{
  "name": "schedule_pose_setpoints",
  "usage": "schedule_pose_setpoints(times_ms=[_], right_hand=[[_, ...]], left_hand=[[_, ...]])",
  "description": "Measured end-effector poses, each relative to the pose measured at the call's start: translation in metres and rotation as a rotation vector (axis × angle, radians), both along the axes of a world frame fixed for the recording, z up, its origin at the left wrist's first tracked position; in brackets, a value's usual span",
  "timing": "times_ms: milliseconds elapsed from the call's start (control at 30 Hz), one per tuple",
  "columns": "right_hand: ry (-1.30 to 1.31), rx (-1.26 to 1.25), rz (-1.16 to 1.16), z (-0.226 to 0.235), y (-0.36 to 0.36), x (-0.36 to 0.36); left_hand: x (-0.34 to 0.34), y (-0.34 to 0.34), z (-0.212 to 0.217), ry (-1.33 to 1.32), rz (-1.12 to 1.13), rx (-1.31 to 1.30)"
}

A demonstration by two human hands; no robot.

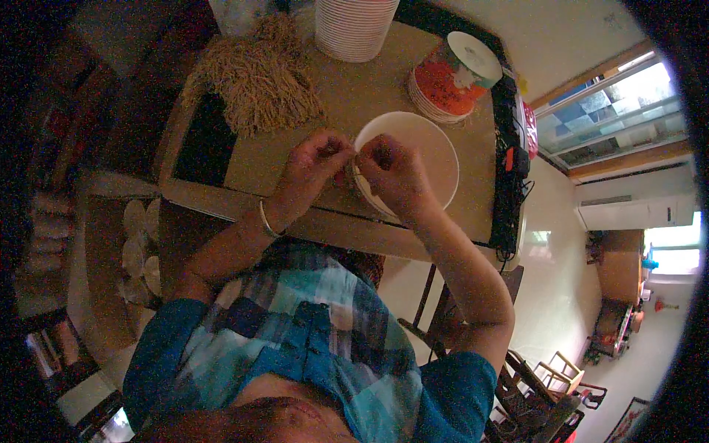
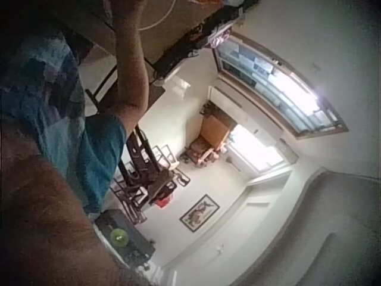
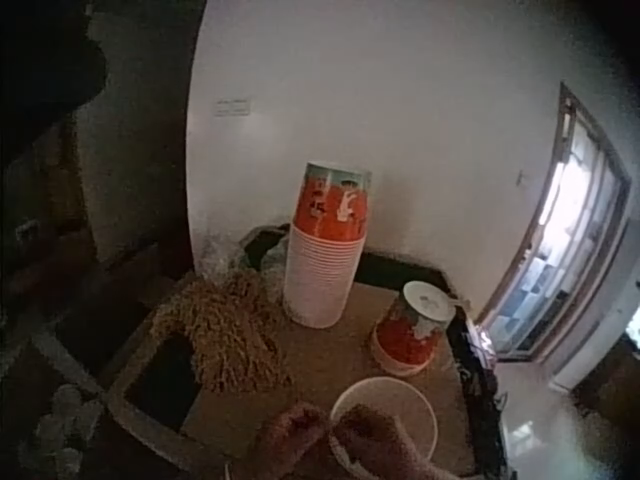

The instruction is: Tying a knot in a thin piece of string or fiber over a white bowl.

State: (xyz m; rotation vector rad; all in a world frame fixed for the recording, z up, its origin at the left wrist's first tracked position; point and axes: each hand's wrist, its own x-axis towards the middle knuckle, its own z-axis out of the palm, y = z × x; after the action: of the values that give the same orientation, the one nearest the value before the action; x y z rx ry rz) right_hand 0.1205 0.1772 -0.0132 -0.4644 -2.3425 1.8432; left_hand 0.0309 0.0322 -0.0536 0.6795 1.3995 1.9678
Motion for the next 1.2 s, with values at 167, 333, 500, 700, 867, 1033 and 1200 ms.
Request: schedule_pose_setpoints(times_ms=[167,333,500,700,867,1033,1200], right_hand=[[-0.012,-0.041,0.008,0.005,0.000,0.000],[-0.126,-0.113,-0.025,0.010,0.002,0.000],[-0.078,-0.168,-0.005,0.006,0.005,0.001],[-0.102,-0.195,-0.024,0.007,0.003,0.000],[-0.044,-0.213,-0.016,0.004,0.002,0.002],[-0.015,-0.345,0.022,0.004,0.007,0.004],[-0.087,-0.259,-0.037,0.009,0.003,0.002]], left_hand=[[0.002,-0.001,-0.004,-0.013,0.051,-0.015],[0.006,-0.005,-0.007,0.036,0.086,0.027],[0.010,-0.008,-0.008,0.209,0.143,0.093],[0.012,-0.009,-0.003,0.417,0.216,0.021],[0.014,-0.011,0.006,0.504,0.232,-0.038],[0.013,-0.015,0.009,0.774,0.243,-0.176],[0.015,-0.016,0.007,0.982,0.292,-0.237]])
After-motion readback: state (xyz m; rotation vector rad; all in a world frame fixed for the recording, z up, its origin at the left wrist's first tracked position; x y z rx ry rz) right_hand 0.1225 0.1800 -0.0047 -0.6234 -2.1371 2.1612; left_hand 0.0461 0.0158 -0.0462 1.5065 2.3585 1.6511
